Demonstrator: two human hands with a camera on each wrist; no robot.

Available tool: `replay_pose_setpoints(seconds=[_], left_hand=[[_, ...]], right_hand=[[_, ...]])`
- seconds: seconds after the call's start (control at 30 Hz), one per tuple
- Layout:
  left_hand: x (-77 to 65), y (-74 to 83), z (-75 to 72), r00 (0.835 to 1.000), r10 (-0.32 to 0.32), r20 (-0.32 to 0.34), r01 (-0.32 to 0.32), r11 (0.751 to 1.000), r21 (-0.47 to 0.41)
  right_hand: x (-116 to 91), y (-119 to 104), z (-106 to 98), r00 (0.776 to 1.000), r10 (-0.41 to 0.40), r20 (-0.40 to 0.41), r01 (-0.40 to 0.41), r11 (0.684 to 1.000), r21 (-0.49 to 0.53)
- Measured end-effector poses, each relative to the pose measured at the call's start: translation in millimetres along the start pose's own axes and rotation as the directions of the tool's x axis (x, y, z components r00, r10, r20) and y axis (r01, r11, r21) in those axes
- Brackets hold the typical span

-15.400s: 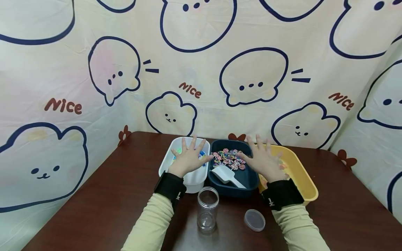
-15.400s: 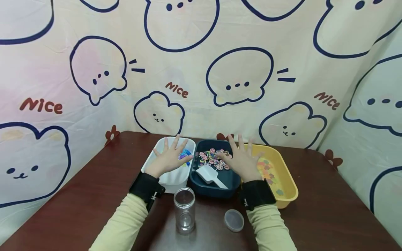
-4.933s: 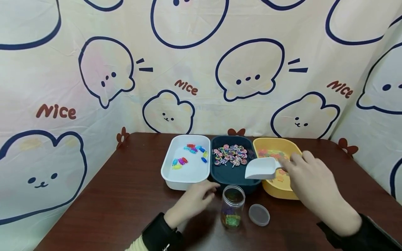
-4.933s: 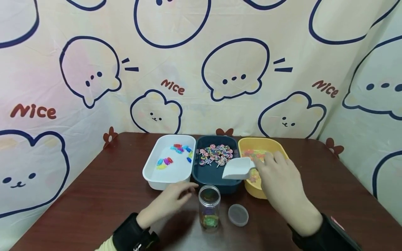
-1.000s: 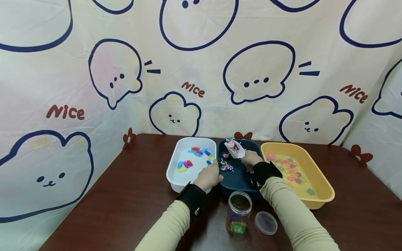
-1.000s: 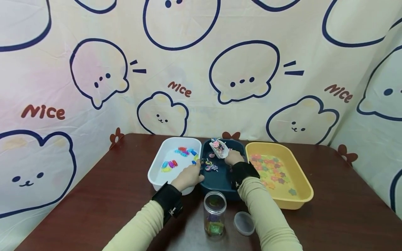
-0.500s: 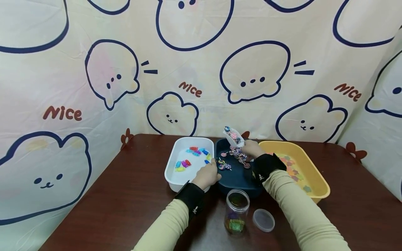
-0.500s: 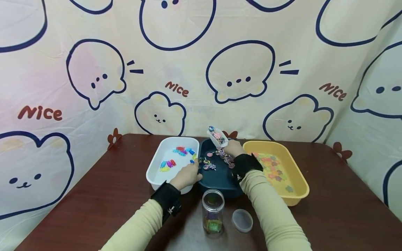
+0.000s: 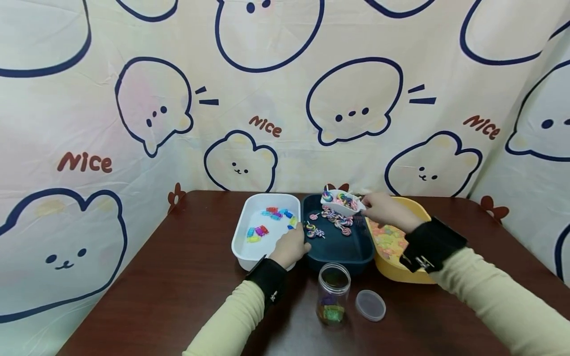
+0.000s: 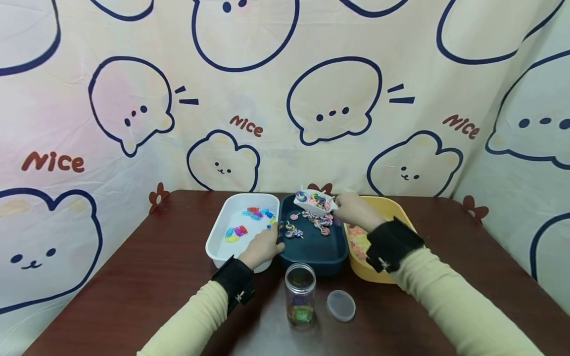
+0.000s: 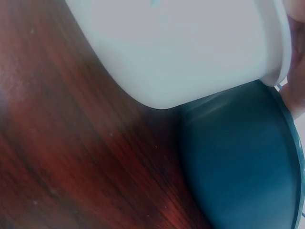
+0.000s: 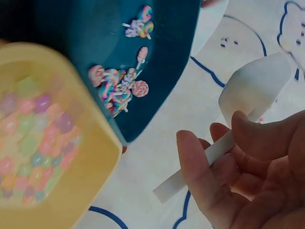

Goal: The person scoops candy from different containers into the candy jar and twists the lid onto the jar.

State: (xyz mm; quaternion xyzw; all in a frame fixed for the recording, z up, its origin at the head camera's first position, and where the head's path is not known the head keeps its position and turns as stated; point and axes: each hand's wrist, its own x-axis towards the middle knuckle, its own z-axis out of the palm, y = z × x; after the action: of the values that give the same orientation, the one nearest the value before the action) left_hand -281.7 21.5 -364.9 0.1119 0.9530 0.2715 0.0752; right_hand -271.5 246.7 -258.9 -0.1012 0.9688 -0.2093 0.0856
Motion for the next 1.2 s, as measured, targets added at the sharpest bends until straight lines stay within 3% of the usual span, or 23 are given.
replay_pose_setpoints(seconds=[0.2, 0.4, 0.5, 0.6, 0.67, 0.77, 0.8, 0.87, 0.97, 1.0, 1.03, 1.1, 1.2], left_hand=[[-0.8, -6.5, 1.4, 0.997, 0.068, -0.030, -0.069, 0.997, -0.039], [-6.9, -13.6, -1.1, 0.992, 0.119, -0.051, -0.121, 0.992, -0.045], [-16.1, -15.1, -6.9, 0.980, 0.169, -0.107, -0.175, 0.984, -0.045], [-32.0, -17.0, -13.1, 0.948, 0.277, -0.154, -0.297, 0.947, -0.126], [-44.6, -19.5, -15.1, 0.918, 0.374, -0.134, -0.396, 0.892, -0.218], [-62.8, -22.6, -15.8, 0.871, 0.492, 0.002, -0.456, 0.807, -0.375], [-58.2, -31.2, -4.8, 0.853, 0.519, 0.043, -0.458, 0.787, -0.413], [-59.8, -35.0, 4.4, 0.831, 0.541, 0.126, -0.443, 0.782, -0.437], [-65.5, -29.7, 12.5, 0.834, 0.523, 0.176, -0.403, 0.796, -0.452], [-67.4, -26.8, 14.7, 0.837, 0.521, 0.166, -0.407, 0.796, -0.448], [-78.8, -15.7, 6.3, 0.845, 0.509, 0.167, -0.396, 0.804, -0.444], [-88.1, -5.8, 2.0, 0.859, 0.490, 0.146, -0.381, 0.804, -0.457], [-93.2, -0.2, 2.2, 0.877, 0.465, 0.123, -0.369, 0.814, -0.449]], right_hand=[[-42, 11, 5, 0.992, -0.115, -0.053, 0.110, 0.989, -0.094], [-70, 18, 16, 0.987, -0.139, -0.080, 0.124, 0.978, -0.166], [-84, 19, 22, 0.981, -0.167, -0.102, 0.143, 0.968, -0.206], [-96, 20, 27, 0.979, -0.174, -0.110, 0.145, 0.962, -0.232], [-103, 20, 28, 0.979, -0.166, -0.115, 0.134, 0.960, -0.246], [-110, 18, 30, 0.984, -0.139, -0.114, 0.103, 0.957, -0.271], [-112, 17, 30, 0.984, -0.136, -0.115, 0.099, 0.955, -0.281], [-116, 14, 31, 0.983, -0.131, -0.126, 0.088, 0.950, -0.299], [-119, 9, 33, 0.979, -0.138, -0.150, 0.079, 0.935, -0.345], [-120, 8, 34, 0.976, -0.145, -0.165, 0.077, 0.930, -0.360], [-121, 6, 35, 0.972, -0.151, -0.182, 0.073, 0.923, -0.378], [-123, 4, 36, 0.963, -0.166, -0.213, 0.064, 0.906, -0.418], [-126, 2, 38, 0.949, -0.182, -0.257, 0.044, 0.884, -0.466]])
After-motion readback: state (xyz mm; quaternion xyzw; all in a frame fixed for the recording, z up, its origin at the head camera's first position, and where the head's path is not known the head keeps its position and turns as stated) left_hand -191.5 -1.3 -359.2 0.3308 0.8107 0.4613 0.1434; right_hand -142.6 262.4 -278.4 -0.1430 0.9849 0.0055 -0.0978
